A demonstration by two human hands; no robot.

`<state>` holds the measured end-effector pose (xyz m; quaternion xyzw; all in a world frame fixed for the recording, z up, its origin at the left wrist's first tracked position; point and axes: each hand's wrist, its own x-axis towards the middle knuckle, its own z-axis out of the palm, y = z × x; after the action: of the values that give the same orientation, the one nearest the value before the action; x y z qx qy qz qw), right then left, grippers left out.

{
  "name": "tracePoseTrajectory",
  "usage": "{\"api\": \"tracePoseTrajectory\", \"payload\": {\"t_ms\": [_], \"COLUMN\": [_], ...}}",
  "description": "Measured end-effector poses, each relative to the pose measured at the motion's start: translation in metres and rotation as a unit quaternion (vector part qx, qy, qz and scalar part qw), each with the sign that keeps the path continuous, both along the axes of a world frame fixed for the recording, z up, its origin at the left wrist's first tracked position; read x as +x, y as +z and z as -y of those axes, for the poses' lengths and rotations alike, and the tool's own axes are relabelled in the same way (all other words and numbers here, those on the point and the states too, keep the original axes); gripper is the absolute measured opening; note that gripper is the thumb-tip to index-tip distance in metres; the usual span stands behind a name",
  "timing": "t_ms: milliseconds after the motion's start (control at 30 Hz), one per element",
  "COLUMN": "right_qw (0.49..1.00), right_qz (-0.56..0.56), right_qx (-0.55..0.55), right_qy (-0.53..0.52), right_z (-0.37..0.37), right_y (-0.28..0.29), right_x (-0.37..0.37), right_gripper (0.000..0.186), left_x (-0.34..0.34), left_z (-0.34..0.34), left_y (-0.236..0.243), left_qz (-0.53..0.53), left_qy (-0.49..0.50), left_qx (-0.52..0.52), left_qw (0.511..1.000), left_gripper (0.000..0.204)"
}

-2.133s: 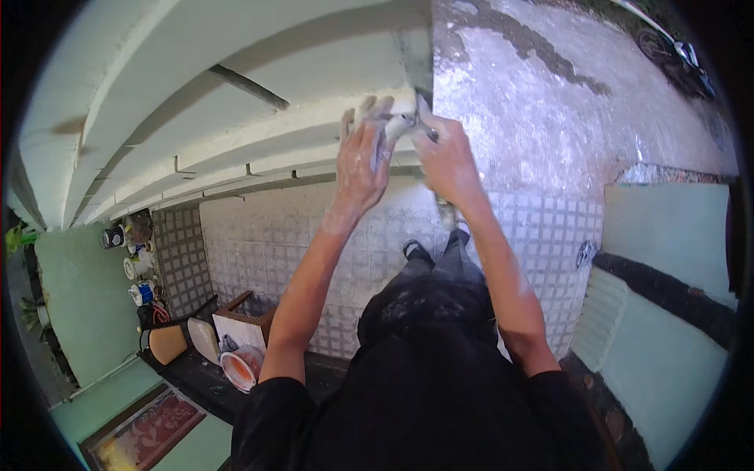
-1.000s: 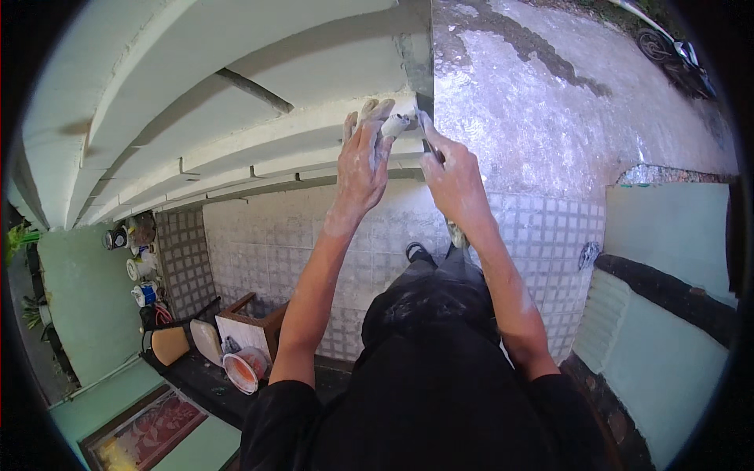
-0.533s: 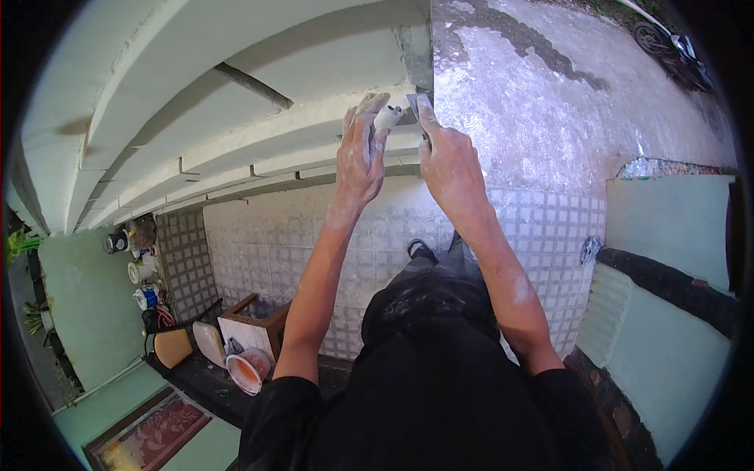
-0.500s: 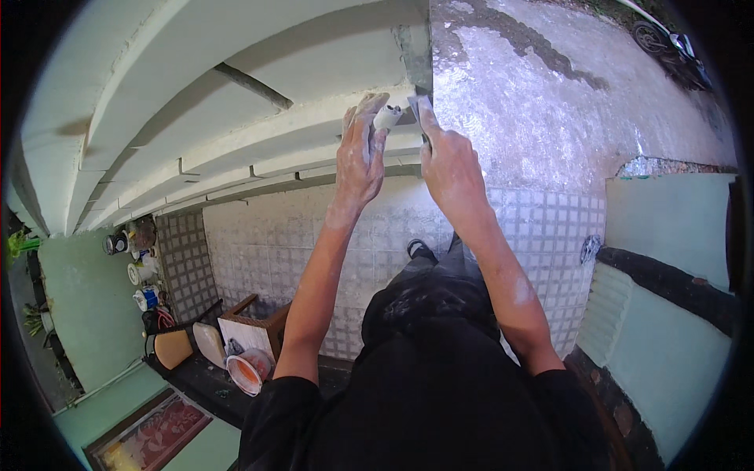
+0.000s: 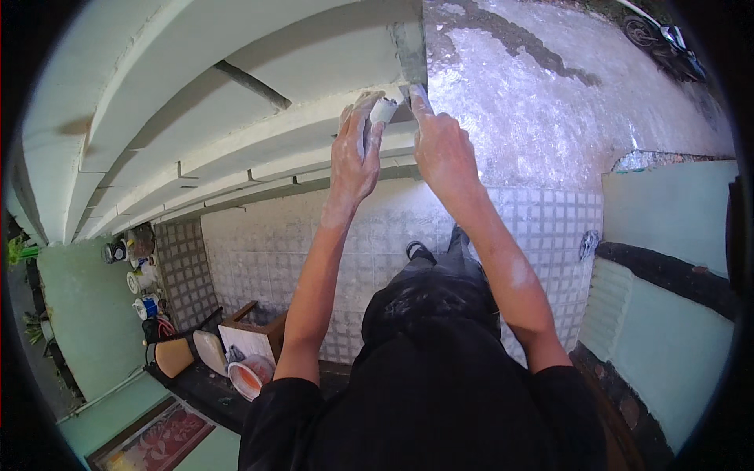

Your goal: Applying putty or plaster to a wall with a putty knife.

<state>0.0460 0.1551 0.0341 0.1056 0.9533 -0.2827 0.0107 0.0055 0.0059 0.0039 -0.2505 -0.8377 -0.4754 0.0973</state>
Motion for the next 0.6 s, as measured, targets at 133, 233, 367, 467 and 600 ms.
{"api": "tracePoseTrajectory", "payload": {"t_ms": [133, 233, 367, 467, 600], "right_qw": [0.998, 0.992, 0.983, 0.983, 0.980], "right_qz": [-0.037, -0.003, -0.042, -0.054, -0.062], "right_qx": [-0.042, -0.129, -0.175, -0.174, -0.184], "right_qy": [-0.028, 0.000, -0.037, -0.037, -0.030], "right_z": [-0.008, -0.029, -0.056, -0.070, -0.072], "right_y": [-0.012, -0.016, -0.050, -0.072, -0.089], "right_x": [0.012, 0.054, 0.110, 0.140, 0.151], "right_gripper": [0.056, 0.060, 0.061, 0.061, 0.060], "left_x": [-0.002, -0.005, -0.007, -0.004, -0.015], "left_z": [-0.004, 0.003, -0.007, -0.017, -0.037], "left_y": [0.001, 0.003, 0.015, 0.012, 0.015], "left_qz": [-0.046, -0.035, -0.137, -0.189, -0.228], "left_qy": [0.020, 0.148, 0.138, 0.072, 0.024], "left_qx": [-0.014, -0.071, -0.196, -0.228, -0.285], "left_qw": [0.999, 0.986, 0.961, 0.953, 0.930], "left_gripper": [0.033, 0.026, 0.018, 0.020, 0.021]}}
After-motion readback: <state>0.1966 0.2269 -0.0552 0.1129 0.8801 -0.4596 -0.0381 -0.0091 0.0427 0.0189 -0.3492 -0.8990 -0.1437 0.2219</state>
